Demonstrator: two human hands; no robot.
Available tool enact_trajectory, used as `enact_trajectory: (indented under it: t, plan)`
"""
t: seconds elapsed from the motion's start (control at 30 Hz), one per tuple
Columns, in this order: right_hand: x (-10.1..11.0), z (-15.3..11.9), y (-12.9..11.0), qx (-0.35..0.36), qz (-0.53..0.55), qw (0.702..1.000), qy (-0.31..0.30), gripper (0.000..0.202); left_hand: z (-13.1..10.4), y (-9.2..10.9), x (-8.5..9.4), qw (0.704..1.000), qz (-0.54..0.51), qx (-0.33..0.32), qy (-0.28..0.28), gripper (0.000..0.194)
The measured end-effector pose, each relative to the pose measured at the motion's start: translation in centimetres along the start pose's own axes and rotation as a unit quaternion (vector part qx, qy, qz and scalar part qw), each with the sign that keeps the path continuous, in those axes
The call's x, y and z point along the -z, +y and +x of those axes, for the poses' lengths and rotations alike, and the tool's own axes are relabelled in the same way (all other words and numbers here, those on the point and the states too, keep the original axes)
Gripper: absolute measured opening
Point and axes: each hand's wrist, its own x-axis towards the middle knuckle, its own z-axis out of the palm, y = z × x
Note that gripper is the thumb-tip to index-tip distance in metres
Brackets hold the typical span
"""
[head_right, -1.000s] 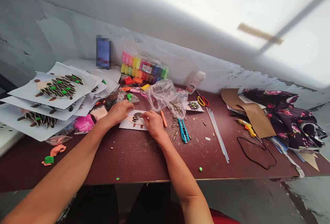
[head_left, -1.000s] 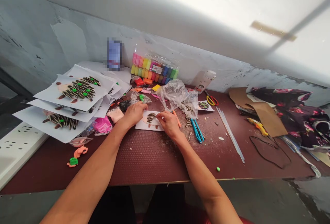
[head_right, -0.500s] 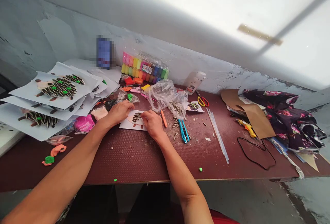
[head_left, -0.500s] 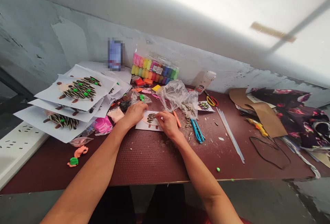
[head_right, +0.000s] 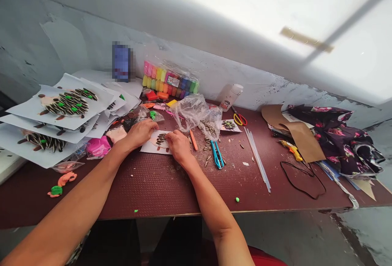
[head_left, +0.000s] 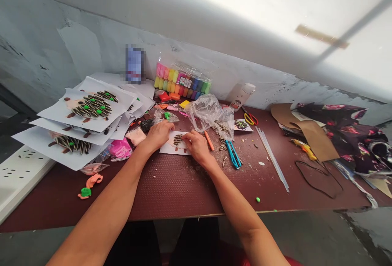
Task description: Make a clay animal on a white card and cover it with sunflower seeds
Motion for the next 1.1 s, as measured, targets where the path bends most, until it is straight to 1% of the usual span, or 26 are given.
enact_trajectory:
  t: [0.17, 0.3, 0.37, 0.57, 0.77, 0.83, 0.93, 1.0, 1.1]
  plan:
    - [0.1, -0.1, -0.2, -0.008, 0.002, 1.0, 0.001, 0.024, 0.0, -0.1, 0.0, 1.0, -0.004, -0.001, 0.001, 0.036]
    - [0.8, -0.2, 0.1, 0.004, 0.014, 0.999, 0.03, 0.021, 0.1, -0.2, 0.0, 1.0, -0.001, -0.006, 0.0, 0.034]
    - [1.3, -0.2, 0.5, -0.007, 0.005, 0.999, 0.045, 0.02, 0.1, -0.3, -0.1, 1.0, -0.004, -0.007, 0.001, 0.033]
    - [3.4, -0.4, 2.4, -0.104, -0.059, 0.991, 0.051, 0.02, 0.1, -0.2, 0.0, 1.0, -0.01, -0.001, 0.001, 0.033]
    - [5.7, -0.9, 5.0, -0.226, -0.097, 0.969, 0.032, 0.021, 0.1, -0.1, 0.1, 1.0, -0.001, 0.0, -0.001, 0.034]
    - [6.1, -1.1, 5.7, -0.246, -0.1, 0.964, 0.027, 0.023, 0.1, -0.2, 0.0, 1.0, 0.004, -0.003, 0.001, 0.034]
    - [6.2, -1.3, 6.3, -0.24, -0.086, 0.967, 0.032, 0.023, 0.1, -0.4, -0.2, 1.0, 0.002, -0.007, 0.005, 0.034]
    - [5.9, -1.2, 6.3, -0.215, -0.066, 0.974, 0.034, 0.019, 0.1, -0.6, -0.3, 1.0, -0.002, -0.008, 0.009, 0.033]
    - [5.3, -1.0, 5.7, -0.18, -0.042, 0.983, 0.018, 0.015, 0.1, -0.6, -0.4, 1.0, -0.003, -0.006, 0.013, 0.033]
